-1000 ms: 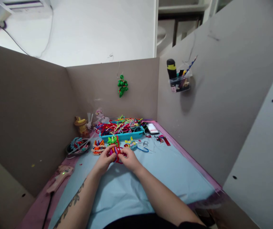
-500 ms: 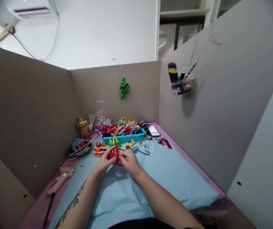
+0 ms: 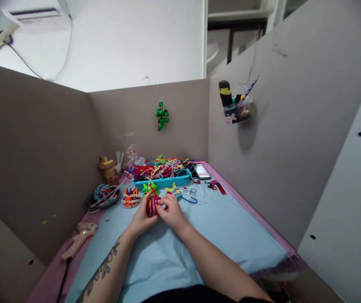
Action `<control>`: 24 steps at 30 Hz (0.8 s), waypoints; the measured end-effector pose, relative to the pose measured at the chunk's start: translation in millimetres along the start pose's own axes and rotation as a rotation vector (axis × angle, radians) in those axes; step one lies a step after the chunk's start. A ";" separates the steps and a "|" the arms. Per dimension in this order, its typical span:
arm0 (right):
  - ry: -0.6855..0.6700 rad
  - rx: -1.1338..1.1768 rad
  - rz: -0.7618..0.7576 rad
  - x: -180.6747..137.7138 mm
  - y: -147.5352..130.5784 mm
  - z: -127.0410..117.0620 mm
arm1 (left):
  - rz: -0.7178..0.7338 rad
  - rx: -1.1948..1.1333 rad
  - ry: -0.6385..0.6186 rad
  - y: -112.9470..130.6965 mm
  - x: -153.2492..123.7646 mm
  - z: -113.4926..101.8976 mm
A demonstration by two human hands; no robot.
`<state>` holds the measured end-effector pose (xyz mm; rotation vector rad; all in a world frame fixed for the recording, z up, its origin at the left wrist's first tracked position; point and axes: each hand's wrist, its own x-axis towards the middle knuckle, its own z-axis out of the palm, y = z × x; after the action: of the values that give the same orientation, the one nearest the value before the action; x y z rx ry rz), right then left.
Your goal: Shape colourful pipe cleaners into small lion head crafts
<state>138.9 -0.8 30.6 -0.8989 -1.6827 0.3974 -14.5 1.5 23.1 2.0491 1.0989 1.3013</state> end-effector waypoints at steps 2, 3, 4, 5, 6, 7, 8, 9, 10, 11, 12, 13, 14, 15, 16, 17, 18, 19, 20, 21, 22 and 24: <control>0.040 -0.012 0.019 -0.4 0.5 1.7 | 0.014 -0.009 -0.019 0.4 -0.6 1.2; 0.060 -0.018 0.030 -0.5 0.8 2.4 | 0.018 -0.007 -0.028 1.1 -0.9 1.4; 0.078 -0.024 0.040 -0.6 1.1 2.9 | 0.019 -0.001 -0.031 2.1 -1.2 1.5; 0.092 -0.031 0.048 -0.8 1.4 3.2 | 0.020 0.008 -0.036 3.3 -1.5 1.5; 0.101 -0.038 0.051 -0.8 1.6 3.3 | 0.021 0.016 -0.040 4.5 -1.9 1.4; 0.105 -0.044 0.051 -0.8 1.8 3.1 | 0.022 0.020 -0.048 5.6 -2.2 1.3; 0.106 -0.049 0.050 -0.8 2.0 2.8 | 0.024 0.017 -0.061 6.5 -2.6 1.2; 0.106 -0.053 0.048 -0.6 2.3 2.3 | 0.026 0.009 -0.073 7.1 -3.0 1.0; 0.107 -0.057 0.049 -0.3 2.8 1.6 | 0.027 -0.002 -0.087 7.4 -3.4 0.9; 0.108 -0.060 0.051 0.1 3.3 0.9 | 0.027 -0.014 -0.097 7.4 -3.7 0.8; 0.107 -0.061 0.053 0.5 4.0 0.1 | 0.023 -0.026 -0.106 7.4 -4.1 0.6; 0.102 -0.062 0.054 0.9 4.7 -0.6 | 0.017 -0.037 -0.113 7.3 -4.4 0.4; 0.091 -0.063 0.055 1.3 5.4 -1.3 | 0.011 -0.045 -0.117 7.2 -4.7 0.0; 0.077 -0.066 0.055 1.5 5.8 -1.9 | 0.007 -0.049 -0.122 7.4 -5.0 -0.5; 0.061 -0.073 0.056 1.7 5.8 -2.5 | 0.009 -0.049 -0.129 7.7 -5.3 -1.1; 0.050 -0.083 0.056 1.9 5.6 -3.0 | 0.015 -0.043 -0.138 8.2 -5.5 -1.6; 0.041 -0.093 0.055 2.0 5.0 -3.4 | 0.026 -0.035 -0.149 8.6 -5.8 -2.1; 0.032 -0.096 0.052 2.1 4.3 -3.8 | 0.037 -0.026 -0.159 8.8 -5.8 -2.5; 0.028 -0.088 0.048 2.4 3.8 -4.1 | 0.049 -0.016 -0.166 8.6 -5.6 -2.8; 0.030 -0.069 0.046 2.8 3.6 -4.3 | 0.062 -0.004 -0.161 7.7 -5.1 -3.1; 0.040 -0.036 0.050 3.4 4.0 -4.4 | 0.074 0.008 -0.135 6.3 -4.1 -3.3; 0.080 0.067 0.098 4.9 6.7 -3.9 | 0.071 0.051 -0.004 1.9 -1.1 -3.9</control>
<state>144.5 6.5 30.7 -0.9388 -1.5479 0.4755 -17.6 -0.6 25.6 2.1451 1.0762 1.3154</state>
